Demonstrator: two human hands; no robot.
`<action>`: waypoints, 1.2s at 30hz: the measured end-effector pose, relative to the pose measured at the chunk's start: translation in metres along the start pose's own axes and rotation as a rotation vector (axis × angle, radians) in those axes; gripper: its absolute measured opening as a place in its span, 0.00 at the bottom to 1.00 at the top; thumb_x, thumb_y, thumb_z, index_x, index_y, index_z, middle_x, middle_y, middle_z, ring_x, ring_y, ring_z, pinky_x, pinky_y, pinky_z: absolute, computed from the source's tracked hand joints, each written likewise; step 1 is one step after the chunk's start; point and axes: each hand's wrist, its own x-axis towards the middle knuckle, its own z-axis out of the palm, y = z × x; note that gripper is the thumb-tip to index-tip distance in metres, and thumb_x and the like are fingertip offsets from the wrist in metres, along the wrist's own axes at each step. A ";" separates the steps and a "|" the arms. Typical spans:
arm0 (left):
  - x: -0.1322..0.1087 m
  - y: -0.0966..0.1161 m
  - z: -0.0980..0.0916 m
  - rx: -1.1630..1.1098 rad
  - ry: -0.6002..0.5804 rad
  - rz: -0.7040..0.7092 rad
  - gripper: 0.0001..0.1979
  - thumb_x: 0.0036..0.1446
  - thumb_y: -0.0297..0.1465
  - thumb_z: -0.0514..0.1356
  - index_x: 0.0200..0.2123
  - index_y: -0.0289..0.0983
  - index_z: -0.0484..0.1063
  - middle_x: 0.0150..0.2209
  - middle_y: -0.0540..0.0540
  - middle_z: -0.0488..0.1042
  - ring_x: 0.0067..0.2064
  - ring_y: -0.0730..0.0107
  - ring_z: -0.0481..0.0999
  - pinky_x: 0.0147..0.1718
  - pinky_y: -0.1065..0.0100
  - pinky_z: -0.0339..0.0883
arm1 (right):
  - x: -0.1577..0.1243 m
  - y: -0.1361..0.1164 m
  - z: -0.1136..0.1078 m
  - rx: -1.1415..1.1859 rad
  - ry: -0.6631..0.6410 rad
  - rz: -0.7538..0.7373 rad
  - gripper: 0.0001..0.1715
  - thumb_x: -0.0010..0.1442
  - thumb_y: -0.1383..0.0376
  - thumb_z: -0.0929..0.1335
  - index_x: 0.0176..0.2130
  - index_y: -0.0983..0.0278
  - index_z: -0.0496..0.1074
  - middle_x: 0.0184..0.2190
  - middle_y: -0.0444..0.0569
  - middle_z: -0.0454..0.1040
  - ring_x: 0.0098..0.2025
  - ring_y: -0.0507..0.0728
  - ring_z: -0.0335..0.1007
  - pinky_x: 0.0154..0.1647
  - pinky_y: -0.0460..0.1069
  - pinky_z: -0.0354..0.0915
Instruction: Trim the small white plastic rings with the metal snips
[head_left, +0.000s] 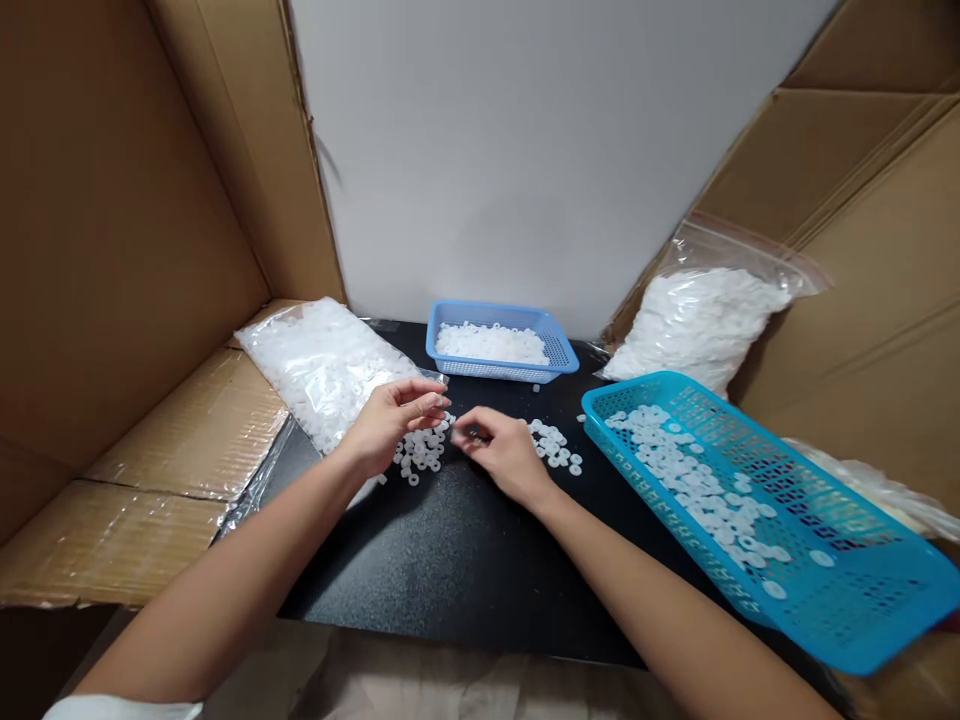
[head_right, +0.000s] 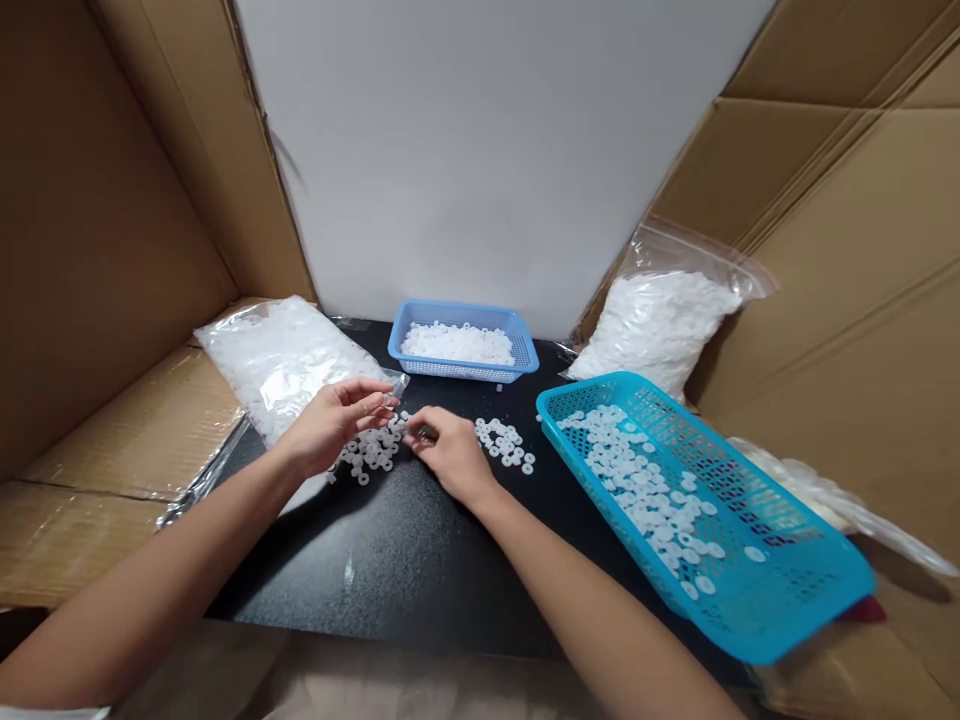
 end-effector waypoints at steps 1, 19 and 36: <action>-0.004 -0.001 0.005 -0.032 -0.004 -0.017 0.16 0.43 0.36 0.79 0.33 0.35 0.82 0.31 0.47 0.83 0.34 0.70 0.80 0.43 0.64 0.74 | 0.000 -0.004 -0.005 0.050 0.059 0.015 0.09 0.62 0.58 0.74 0.36 0.60 0.76 0.32 0.45 0.78 0.30 0.54 0.70 0.33 0.50 0.67; -0.041 0.007 0.044 -0.203 -0.140 -0.182 0.18 0.41 0.35 0.81 0.32 0.35 0.80 0.25 0.50 0.82 0.29 0.72 0.78 0.36 0.70 0.71 | -0.023 -0.047 -0.024 0.338 0.142 -0.017 0.16 0.53 0.55 0.81 0.36 0.59 0.79 0.35 0.46 0.82 0.26 0.51 0.67 0.25 0.48 0.65; -0.046 0.001 0.044 -0.365 -0.235 -0.153 0.17 0.46 0.31 0.80 0.35 0.35 0.79 0.28 0.49 0.84 0.32 0.73 0.81 0.37 0.73 0.69 | -0.033 -0.053 -0.014 0.265 0.133 -0.081 0.10 0.57 0.68 0.76 0.39 0.58 0.76 0.44 0.45 0.69 0.21 0.44 0.54 0.19 0.45 0.57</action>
